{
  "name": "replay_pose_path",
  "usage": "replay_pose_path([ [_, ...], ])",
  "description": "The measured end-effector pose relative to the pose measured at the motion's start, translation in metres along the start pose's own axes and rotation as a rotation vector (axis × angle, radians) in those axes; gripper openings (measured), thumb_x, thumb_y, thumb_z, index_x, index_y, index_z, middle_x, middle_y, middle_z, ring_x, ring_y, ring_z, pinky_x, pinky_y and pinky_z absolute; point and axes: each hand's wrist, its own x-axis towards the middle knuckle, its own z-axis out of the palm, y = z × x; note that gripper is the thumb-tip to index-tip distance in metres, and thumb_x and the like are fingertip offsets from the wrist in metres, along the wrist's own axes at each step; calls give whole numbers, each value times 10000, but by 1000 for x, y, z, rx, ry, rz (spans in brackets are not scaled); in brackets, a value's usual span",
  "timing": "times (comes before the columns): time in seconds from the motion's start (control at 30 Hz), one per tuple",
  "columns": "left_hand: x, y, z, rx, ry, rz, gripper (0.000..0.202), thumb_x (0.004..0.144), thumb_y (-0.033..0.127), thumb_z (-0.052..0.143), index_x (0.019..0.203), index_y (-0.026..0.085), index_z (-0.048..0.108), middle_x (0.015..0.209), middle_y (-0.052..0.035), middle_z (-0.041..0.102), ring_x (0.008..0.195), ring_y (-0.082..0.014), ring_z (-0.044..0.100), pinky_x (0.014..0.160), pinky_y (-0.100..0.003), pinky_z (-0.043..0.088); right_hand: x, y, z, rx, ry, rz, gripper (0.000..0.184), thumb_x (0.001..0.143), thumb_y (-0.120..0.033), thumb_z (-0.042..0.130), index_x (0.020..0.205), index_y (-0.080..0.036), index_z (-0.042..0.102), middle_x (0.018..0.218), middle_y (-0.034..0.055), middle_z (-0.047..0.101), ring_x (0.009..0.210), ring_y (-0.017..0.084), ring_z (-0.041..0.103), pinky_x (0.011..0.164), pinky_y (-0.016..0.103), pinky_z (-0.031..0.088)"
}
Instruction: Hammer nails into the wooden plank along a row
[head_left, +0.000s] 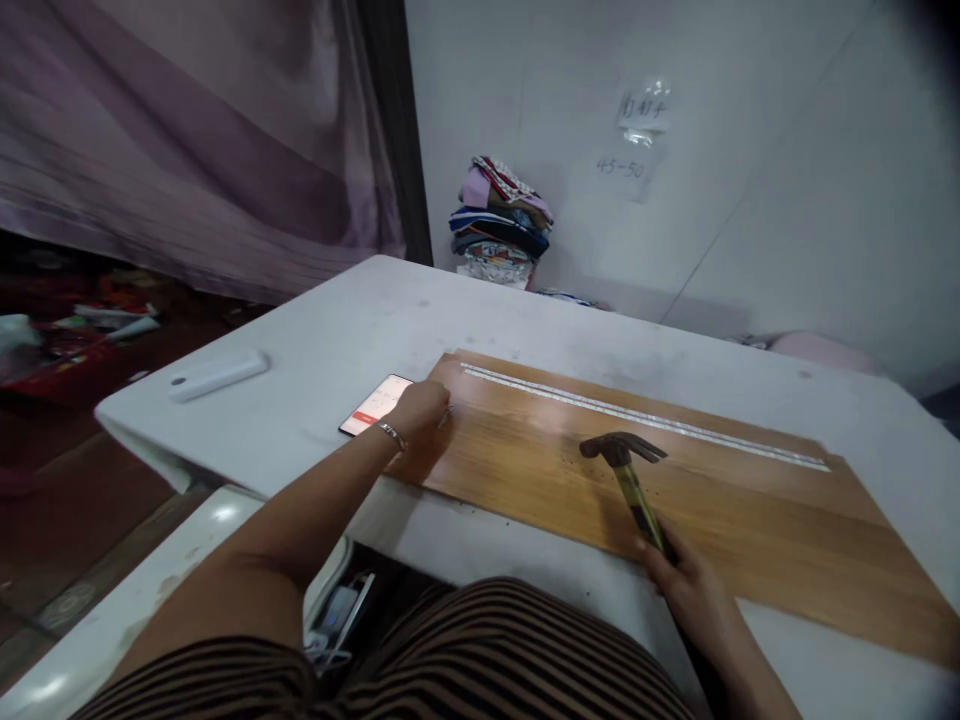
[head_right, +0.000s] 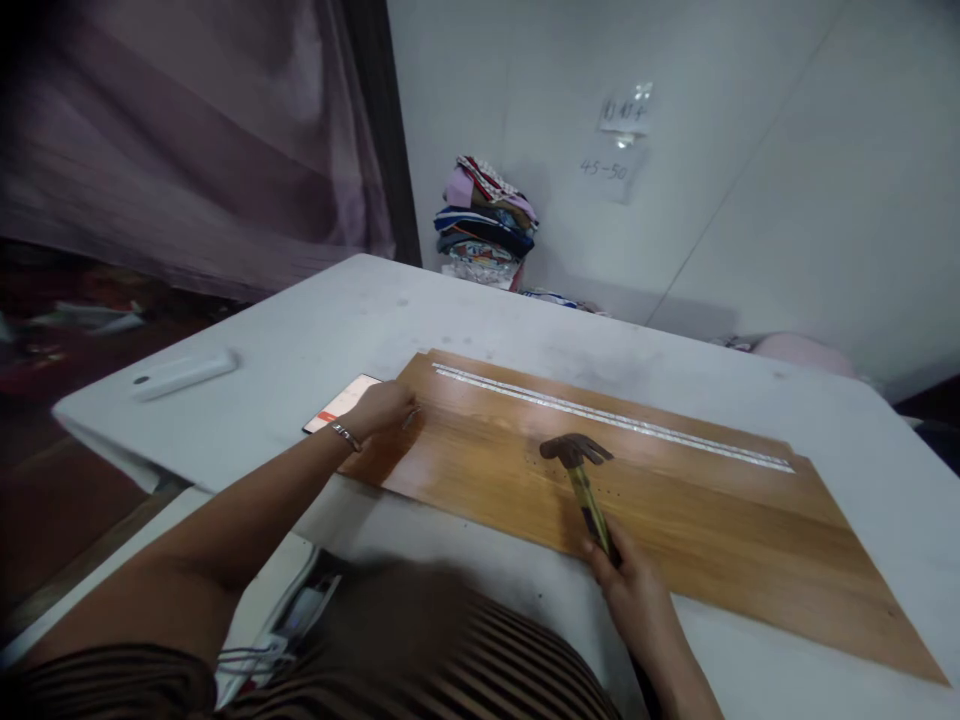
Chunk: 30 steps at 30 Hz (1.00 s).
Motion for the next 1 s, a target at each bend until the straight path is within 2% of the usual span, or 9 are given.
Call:
replay_pose_path([
  [0.1, 7, 3, -7, 74, -55, 60, 257, 841, 221, 591, 956, 99, 786, 1081, -230, 754, 1056, -331, 727, 914, -365, 542, -2, -13, -5, 18, -44, 21, 551, 768, -523, 669, 1192, -192, 791, 585, 15, 659, 497, 229, 601, 451, 309, 497],
  [0.17, 10, 4, -12, 110, -79, 95, 266, 834, 227, 580, 941, 92, 782, 1071, -245, 754, 1042, -351, 730, 903, -383, 550, -4, -20, -7, 42, -58, 21, 564, 781, -500, 669, 1220, -161, 774, 658, 32, 695, 519, 210, 599, 473, 296, 496],
  [0.37, 16, -5, -12, 180, -70, 174, 256, 815, 242, 542, 864, 117, 760, 946, -237, 756, 996, -384, 727, 865, -414, 547, -7, -26, -8, 58, -81, 31, 569, 857, -440, 638, 1323, -124, 716, 698, 40, 689, 603, 205, 610, 558, 293, 508],
  [0.53, 23, -9, -9, 150, -79, 166, 208, 788, 250, 564, 802, 144, 742, 920, -233, 754, 965, -372, 718, 836, -397, 535, -8, -30, -10, 54, -98, 11, 532, 880, -438, 622, 1287, -112, 727, 753, 51, 697, 655, 204, 615, 595, 290, 512],
  [0.67, 27, -9, -14, 112, -115, 176, 163, 771, 289, 606, 699, 174, 697, 872, -182, 751, 972, -352, 714, 860, -374, 518, -9, -31, -10, 70, -103, 6, 511, 891, -420, 621, 1300, -130, 717, 721, 23, 671, 659, 195, 604, 606, 281, 506],
  [0.77, 26, -9, -17, 56, -118, 159, 174, 753, 304, 615, 645, 179, 671, 798, -148, 728, 910, -330, 713, 853, -368, 504, -9, -29, -10, 78, -114, 6, 518, 901, -427, 610, 1298, -111, 713, 746, 28, 669, 646, 185, 584, 598, 283, 499],
  [0.87, 23, -9, -17, 51, -102, 151, 175, 757, 303, 580, 666, 184, 672, 811, -135, 728, 866, -312, 704, 823, -358, 493, -9, -26, -10, 77, -122, 16, 537, 907, -434, 605, 1324, -108, 695, 745, 24, 658, 615, 172, 560, 580, 285, 488],
  [1.0, 18, -10, -15, 88, -75, 135, 166, 772, 317, 566, 718, 194, 664, 853, -133, 741, 894, -304, 701, 799, -329, 484, -9, -25, -10, 97, -119, 28, 486, 874, -441, 619, 1247, -146, 722, 690, -15, 605, 566, 154, 528, 556, 277, 471],
])
